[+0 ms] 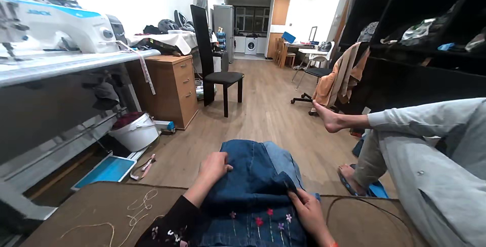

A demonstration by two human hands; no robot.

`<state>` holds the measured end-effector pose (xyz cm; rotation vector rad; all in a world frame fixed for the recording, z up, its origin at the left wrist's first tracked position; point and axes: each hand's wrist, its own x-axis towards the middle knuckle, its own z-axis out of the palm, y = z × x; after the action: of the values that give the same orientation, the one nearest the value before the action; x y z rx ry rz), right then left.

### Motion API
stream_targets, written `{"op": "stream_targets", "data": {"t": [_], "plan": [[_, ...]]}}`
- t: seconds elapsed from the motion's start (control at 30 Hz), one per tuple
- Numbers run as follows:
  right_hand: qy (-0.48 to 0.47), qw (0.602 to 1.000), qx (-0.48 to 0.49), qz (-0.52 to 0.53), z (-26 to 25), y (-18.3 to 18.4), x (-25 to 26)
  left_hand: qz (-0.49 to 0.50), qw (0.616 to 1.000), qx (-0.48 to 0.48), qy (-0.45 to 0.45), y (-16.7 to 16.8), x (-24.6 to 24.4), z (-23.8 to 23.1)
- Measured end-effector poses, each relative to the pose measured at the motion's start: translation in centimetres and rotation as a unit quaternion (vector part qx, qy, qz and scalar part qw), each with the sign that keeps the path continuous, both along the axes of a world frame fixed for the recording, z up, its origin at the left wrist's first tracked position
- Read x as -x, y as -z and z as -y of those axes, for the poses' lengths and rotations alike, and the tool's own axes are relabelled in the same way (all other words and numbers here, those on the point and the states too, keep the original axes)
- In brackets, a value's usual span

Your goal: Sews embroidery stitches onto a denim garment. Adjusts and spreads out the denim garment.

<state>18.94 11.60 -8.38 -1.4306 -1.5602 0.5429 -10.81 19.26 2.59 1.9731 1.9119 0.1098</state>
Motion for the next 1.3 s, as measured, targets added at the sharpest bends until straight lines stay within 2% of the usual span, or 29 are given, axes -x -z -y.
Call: {"op": "stream_targets", "data": {"t": [0.2, 0.33, 0.43, 0.53, 0.6, 0.63, 0.7, 0.8, 0.9, 0.97, 1.03, 1.1, 1.2, 1.23, 1.3], "plan": [[-0.001, 0.998, 0.026, -0.061, -0.9, -0.4, 0.0, 0.095, 0.979, -0.160, -0.081, -0.8, 0.2, -0.6], [-0.007, 0.998, 0.042, -0.055, -0.9, -0.7, 0.1, 0.146, 0.969, -0.166, -0.113, -3.1, 0.8, -0.8], [0.003, 0.999, 0.032, -0.044, -1.0, -0.4, 0.3, 0.284, 0.942, -0.169, -0.053, -5.4, 0.5, 0.7], [0.033, 0.999, 0.002, -0.019, -0.6, 0.0, 0.7, 0.359, 0.894, -0.257, 0.076, -7.9, -1.3, 5.2], [0.059, 0.998, -0.029, 0.007, -0.1, 0.3, 1.1, 0.337, 0.872, -0.321, 0.149, -8.2, -2.5, 7.3], [0.070, 0.997, -0.041, 0.019, 0.0, 0.5, 1.3, 0.307, 0.875, -0.326, 0.182, -7.9, -3.1, 7.9], [0.080, 0.995, -0.050, 0.022, 0.2, 0.7, 1.4, 0.217, 0.921, -0.236, 0.220, -6.8, -3.9, 7.9], [0.085, 0.995, -0.049, 0.017, 0.2, 0.8, 1.4, 0.068, 0.981, -0.071, 0.165, -4.2, -5.0, 4.0], [0.089, 0.994, -0.054, 0.024, 0.4, 0.7, 1.5, 0.007, 0.994, -0.036, 0.104, -0.2, -4.2, -2.0], [0.085, 0.994, -0.061, 0.029, 0.6, 0.5, 1.5, 0.022, 0.991, -0.036, 0.123, 0.7, -3.5, -4.3], [0.087, 0.994, -0.065, 0.024, 0.7, 0.5, 1.5, 0.068, 0.989, -0.062, 0.117, 0.1, -3.5, -4.6], [0.082, 0.995, -0.065, 0.006, 0.7, 0.7, 1.5, 0.125, 0.979, -0.147, 0.066, -0.9, -3.8, -4.0], [0.074, 0.994, -0.073, -0.018, 0.7, 1.1, 1.4, 0.165, 0.933, -0.319, 0.019, -0.7, -4.5, -3.8], [0.076, 0.995, -0.069, -0.018, 0.6, 1.1, 1.4, 0.167, 0.928, -0.332, 0.016, -0.2, -4.7, -3.9], [0.081, 0.995, -0.046, -0.018, 0.5, 0.9, 1.3, 0.160, 0.946, -0.280, 0.027, 0.9, -5.1, -3.9]]}}
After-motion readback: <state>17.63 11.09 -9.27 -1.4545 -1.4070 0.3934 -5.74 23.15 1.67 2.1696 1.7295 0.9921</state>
